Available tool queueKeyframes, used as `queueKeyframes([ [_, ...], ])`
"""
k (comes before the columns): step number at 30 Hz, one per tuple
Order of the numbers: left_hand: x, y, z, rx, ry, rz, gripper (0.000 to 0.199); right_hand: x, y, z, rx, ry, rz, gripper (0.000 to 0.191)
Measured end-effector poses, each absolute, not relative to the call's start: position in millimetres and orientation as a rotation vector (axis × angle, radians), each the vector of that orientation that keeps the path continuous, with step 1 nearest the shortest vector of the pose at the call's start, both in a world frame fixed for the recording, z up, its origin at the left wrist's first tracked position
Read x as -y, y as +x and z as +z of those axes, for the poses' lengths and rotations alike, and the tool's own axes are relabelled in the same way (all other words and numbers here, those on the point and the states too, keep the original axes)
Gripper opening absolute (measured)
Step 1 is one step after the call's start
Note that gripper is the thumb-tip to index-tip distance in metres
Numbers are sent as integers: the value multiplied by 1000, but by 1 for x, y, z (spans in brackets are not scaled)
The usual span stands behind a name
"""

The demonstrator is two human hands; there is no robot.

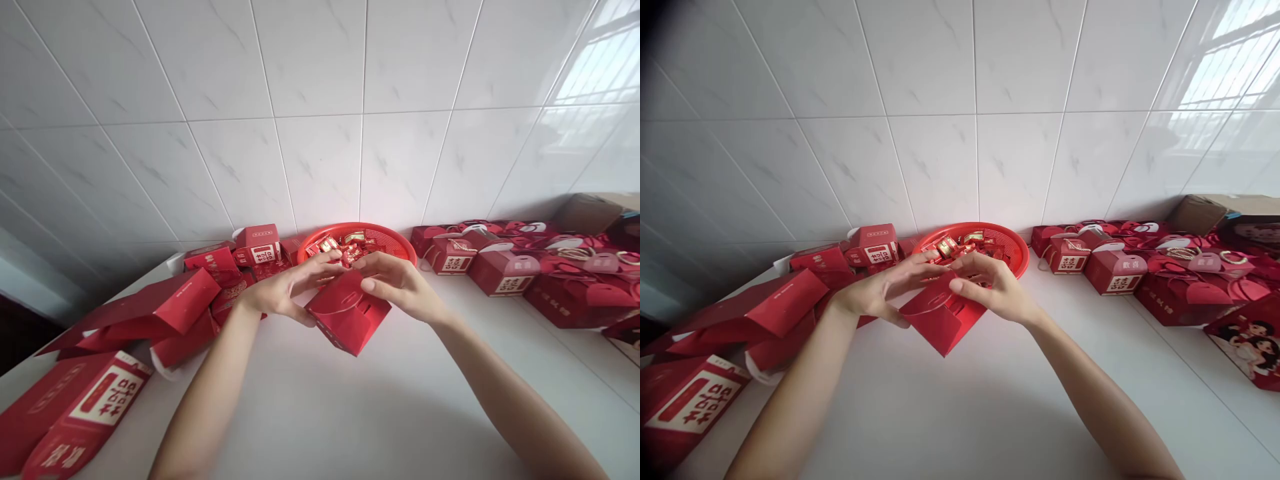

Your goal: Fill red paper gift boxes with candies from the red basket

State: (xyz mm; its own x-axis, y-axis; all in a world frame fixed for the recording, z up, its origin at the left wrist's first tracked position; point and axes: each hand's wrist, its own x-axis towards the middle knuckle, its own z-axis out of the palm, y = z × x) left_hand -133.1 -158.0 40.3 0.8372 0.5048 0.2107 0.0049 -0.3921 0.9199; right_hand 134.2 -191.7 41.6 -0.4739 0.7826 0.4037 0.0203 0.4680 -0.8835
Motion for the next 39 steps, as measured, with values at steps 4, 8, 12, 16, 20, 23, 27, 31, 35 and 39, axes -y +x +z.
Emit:
queueKeyframes([
  [4, 153, -120, 25, -296, 1799, 455, 108, 195, 146, 45, 2085, -762, 891, 32],
  [8, 153, -111, 17, -284, 1737, 359, 110, 195, 156, 50, 2338, -620, 917, 49],
  [12, 152, -106, 13, -235, 1697, 294, 109, 193, 159, 49, 2423, -574, 1023, 52],
  [16, 153, -104, 17, -418, 1772, 283, 100, 190, 151, 40, 2281, -803, 890, 29],
  [20, 167, -101, 34, -724, 1934, 472, 78, 186, 146, 32, 2210, -1042, 698, 38],
  [23, 187, -91, 46, -958, 2035, 662, 46, 186, 144, 30, 2245, -1115, 721, 40],
  [27, 216, -72, 50, -1370, 2274, 643, 41, 187, 141, 28, 2259, -1097, 764, 48],
  [31, 227, -63, 47, -1599, 2311, 345, 40, 183, 142, 22, 2259, -1060, 825, 50],
  [35, 215, -72, 47, -1477, 2248, 272, 15, 176, 147, 20, 2288, -1086, 877, 46],
  [39, 201, -84, 51, -1340, 2203, 354, 35, 178, 149, 27, 2381, -1112, 834, 20],
])
